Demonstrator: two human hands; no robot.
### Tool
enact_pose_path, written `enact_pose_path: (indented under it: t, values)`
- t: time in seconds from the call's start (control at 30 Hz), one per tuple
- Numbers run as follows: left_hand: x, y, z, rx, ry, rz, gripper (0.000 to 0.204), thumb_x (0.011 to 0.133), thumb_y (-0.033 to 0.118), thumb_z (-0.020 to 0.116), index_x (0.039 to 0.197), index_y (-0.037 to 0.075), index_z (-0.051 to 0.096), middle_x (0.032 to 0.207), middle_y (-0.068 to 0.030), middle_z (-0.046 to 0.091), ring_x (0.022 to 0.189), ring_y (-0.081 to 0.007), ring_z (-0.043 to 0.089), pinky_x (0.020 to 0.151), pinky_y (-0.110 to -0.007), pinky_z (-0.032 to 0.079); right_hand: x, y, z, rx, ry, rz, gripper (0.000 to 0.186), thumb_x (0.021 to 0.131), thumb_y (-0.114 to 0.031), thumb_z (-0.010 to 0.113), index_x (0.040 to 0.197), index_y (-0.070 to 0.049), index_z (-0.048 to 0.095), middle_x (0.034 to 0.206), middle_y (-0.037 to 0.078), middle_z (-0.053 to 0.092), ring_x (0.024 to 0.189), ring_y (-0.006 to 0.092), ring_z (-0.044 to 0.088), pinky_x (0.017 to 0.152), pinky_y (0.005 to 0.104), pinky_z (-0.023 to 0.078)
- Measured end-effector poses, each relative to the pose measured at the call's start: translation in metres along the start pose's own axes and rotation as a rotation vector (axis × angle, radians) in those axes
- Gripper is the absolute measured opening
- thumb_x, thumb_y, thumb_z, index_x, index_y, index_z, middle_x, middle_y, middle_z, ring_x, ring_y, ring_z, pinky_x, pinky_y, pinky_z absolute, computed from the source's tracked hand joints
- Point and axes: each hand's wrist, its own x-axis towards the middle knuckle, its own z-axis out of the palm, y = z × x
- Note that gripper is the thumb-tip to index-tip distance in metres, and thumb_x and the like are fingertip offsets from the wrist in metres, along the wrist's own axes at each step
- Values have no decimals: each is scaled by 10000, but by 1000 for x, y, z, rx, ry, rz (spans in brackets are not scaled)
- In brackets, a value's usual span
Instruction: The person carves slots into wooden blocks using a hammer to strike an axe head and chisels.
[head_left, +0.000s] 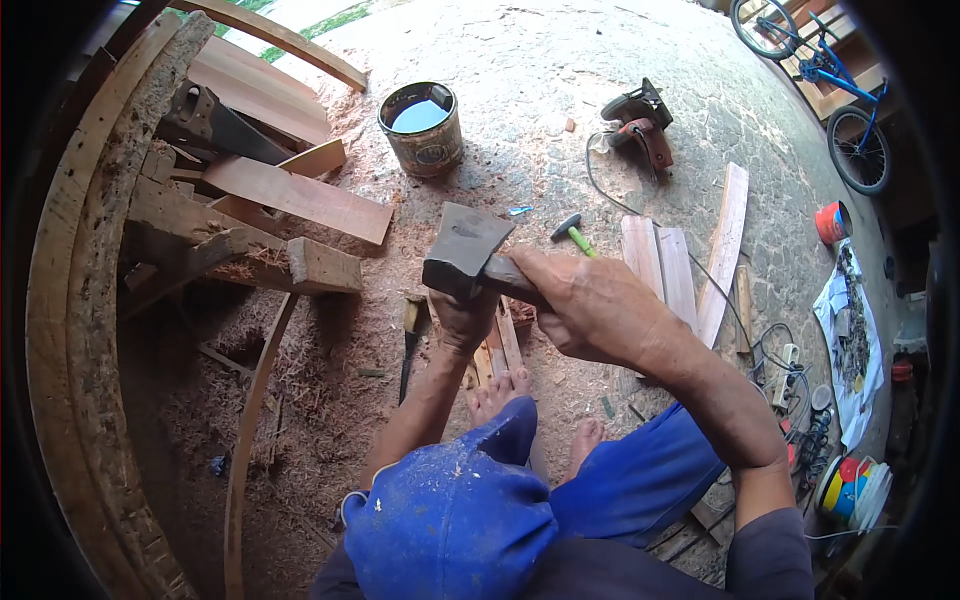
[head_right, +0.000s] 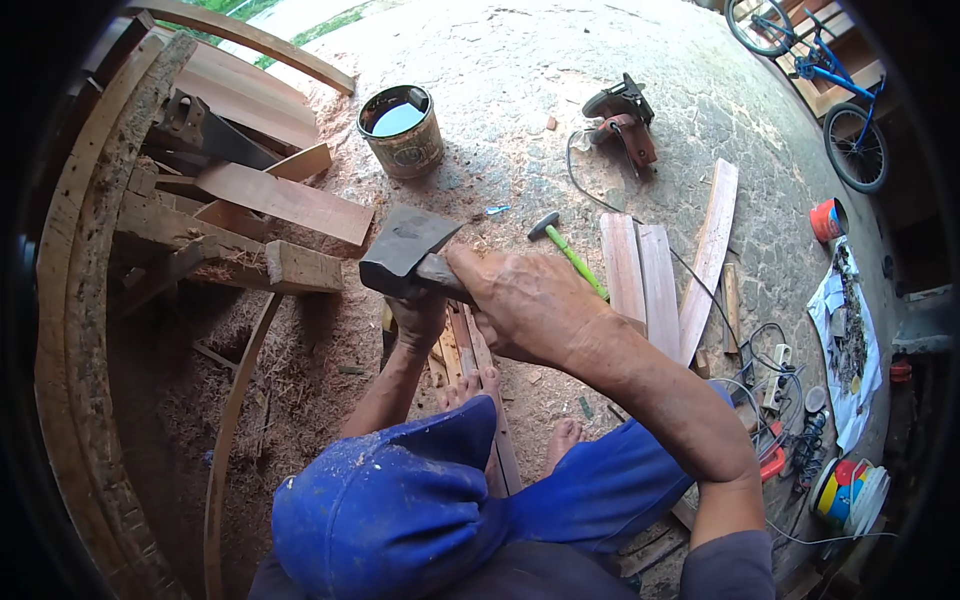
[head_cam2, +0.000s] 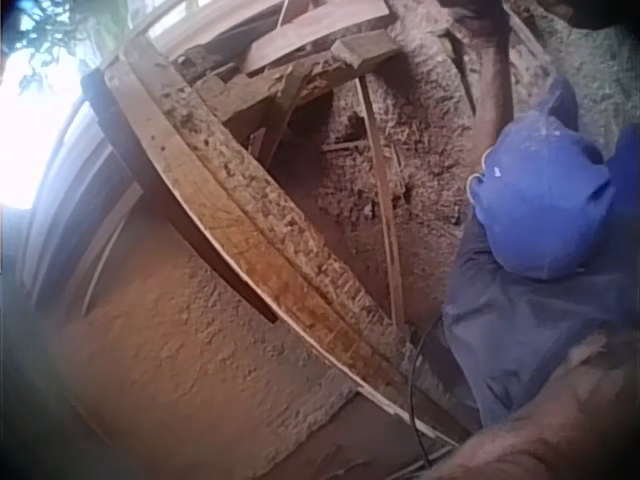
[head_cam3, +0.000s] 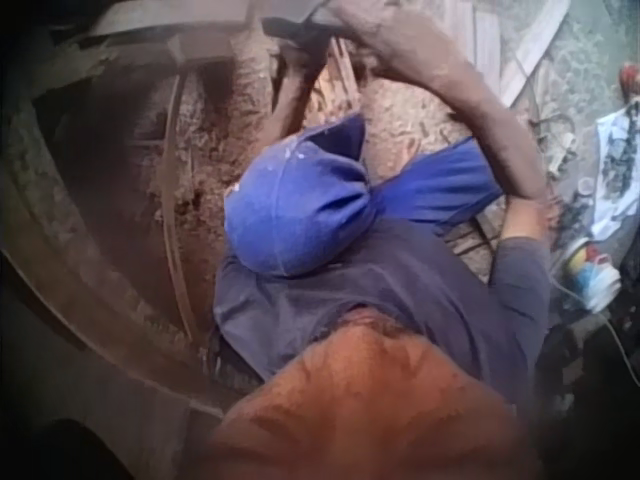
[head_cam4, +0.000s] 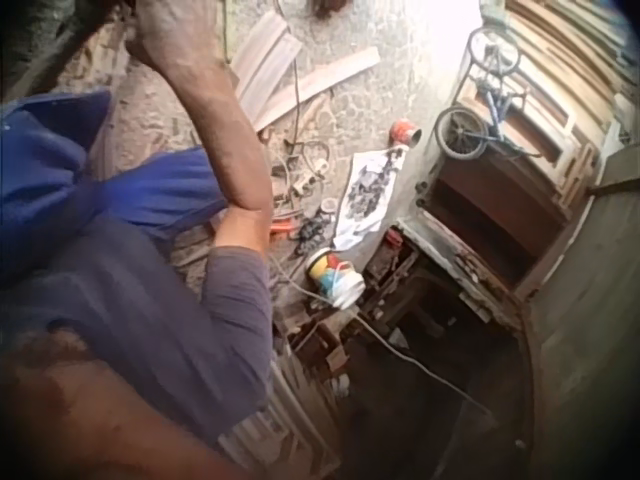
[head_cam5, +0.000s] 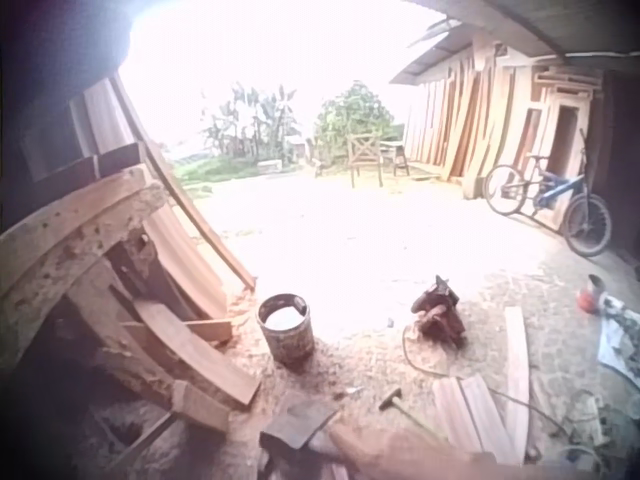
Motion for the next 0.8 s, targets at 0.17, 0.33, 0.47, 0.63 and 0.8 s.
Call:
enact_pose_path:
  t: [0.17,0.33,0.47,0.63,0.8]
  values:
    - [-22,-44,-13,-82,-202,-320,295,835,223,780,1064,50,713,1007,-91,733,898,-251,714,785,-372,554,-2,-12,6,38,211,-34,383,859,-94,626,1195,-11,462,865,218,669,777,403,704,682,490,575]
    - [-6,-8,-20,-78,-152,18,303,828,130,811,1078,16,683,921,-76,714,837,-224,703,752,-384,555,-20,11,29,113,154,31,415,841,-92,633,1218,-4,483,935,239,676,846,427,701,726,509,576]
    - [47,5,-25,-329,10,-495,362,839,93,806,1124,12,598,872,-32,623,809,-163,644,766,-325,547,-46,10,41,521,311,172,522,864,-42,658,1361,-28,500,1044,214,680,957,345,702,826,402,545]
    - [98,43,-10,-153,-338,-101,469,821,89,829,1190,24,547,1000,-73,602,869,-151,623,753,-307,549,-68,21,73,770,467,381,562,900,-98,712,1409,-6,492,970,68,640,866,129,603,780,305,508]
    - [86,12,18,-90,-436,-112,520,819,121,839,1213,7,519,1018,-80,605,909,-144,615,767,-343,544,-70,34,91,943,383,539,567,875,-124,716,1382,24,510,941,77,630,839,141,593,783,306,498]
